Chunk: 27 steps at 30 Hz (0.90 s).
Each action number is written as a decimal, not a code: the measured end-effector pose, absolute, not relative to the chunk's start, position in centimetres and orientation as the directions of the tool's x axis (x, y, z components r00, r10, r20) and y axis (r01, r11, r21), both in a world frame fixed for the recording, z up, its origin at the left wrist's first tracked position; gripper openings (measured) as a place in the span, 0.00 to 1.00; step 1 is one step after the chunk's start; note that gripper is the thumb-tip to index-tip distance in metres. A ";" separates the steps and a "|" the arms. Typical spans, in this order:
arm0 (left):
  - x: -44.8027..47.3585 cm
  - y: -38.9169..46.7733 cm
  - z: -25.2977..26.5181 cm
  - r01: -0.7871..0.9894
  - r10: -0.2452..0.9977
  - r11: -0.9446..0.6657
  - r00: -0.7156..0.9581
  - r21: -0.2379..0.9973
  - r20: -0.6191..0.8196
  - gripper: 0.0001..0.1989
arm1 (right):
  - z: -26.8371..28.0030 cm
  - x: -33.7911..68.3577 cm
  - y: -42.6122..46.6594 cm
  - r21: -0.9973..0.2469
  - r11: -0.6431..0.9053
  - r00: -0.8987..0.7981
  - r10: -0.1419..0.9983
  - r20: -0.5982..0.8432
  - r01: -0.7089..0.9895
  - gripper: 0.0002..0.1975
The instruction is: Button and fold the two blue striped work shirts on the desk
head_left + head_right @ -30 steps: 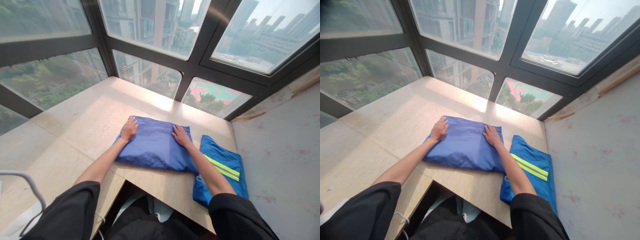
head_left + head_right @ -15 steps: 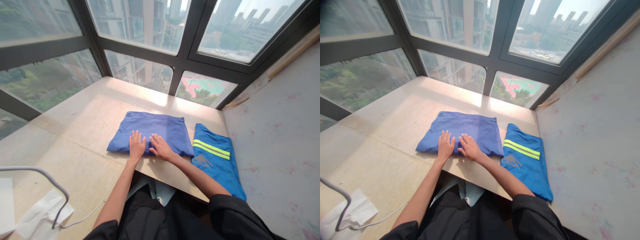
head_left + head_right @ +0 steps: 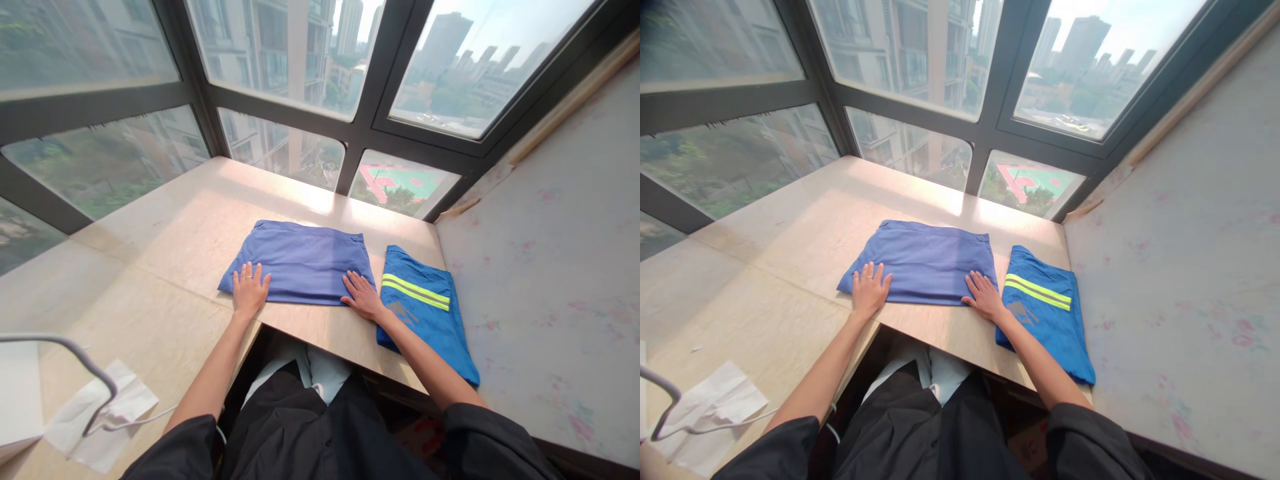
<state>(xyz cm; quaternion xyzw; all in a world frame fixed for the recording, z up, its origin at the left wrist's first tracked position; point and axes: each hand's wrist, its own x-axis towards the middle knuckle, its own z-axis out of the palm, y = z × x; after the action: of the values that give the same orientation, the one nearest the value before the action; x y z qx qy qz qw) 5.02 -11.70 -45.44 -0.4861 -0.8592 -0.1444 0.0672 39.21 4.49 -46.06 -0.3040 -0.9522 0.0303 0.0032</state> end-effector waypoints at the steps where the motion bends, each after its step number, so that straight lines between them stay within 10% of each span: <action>1: 4.7 -11.6 -45.4 0.854 0.816 0.487 -0.520 0.182 0.254 0.30 | -46.0 39.5 4.7 -0.055 0.804 -0.806 0.591 -0.023 0.592 0.36; 19: 2.8 -15.0 -43.4 0.737 0.746 0.579 -0.652 0.348 0.139 0.29 | -43.9 40.1 0.5 -0.093 0.795 -0.776 0.550 -0.307 0.600 0.42; 24: 2.6 -17.0 -42.5 0.428 0.380 0.608 -0.896 0.669 0.228 0.30 | -41.6 39.5 -0.8 -0.088 0.757 -0.731 0.584 -0.353 0.647 0.38; 27: 2.0 -18.0 -41.8 -0.011 0.098 0.411 -0.994 0.912 -0.056 0.35 | -39.8 37.7 -1.1 -0.068 0.735 -0.706 0.617 -0.347 0.675 0.31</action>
<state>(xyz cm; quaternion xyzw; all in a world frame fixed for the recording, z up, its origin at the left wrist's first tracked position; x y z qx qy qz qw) 1.98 -18.03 -41.85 -0.0258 -0.8384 -0.5422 -0.0503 37.74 -1.06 -39.79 -0.3516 -0.9187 0.0953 -0.1524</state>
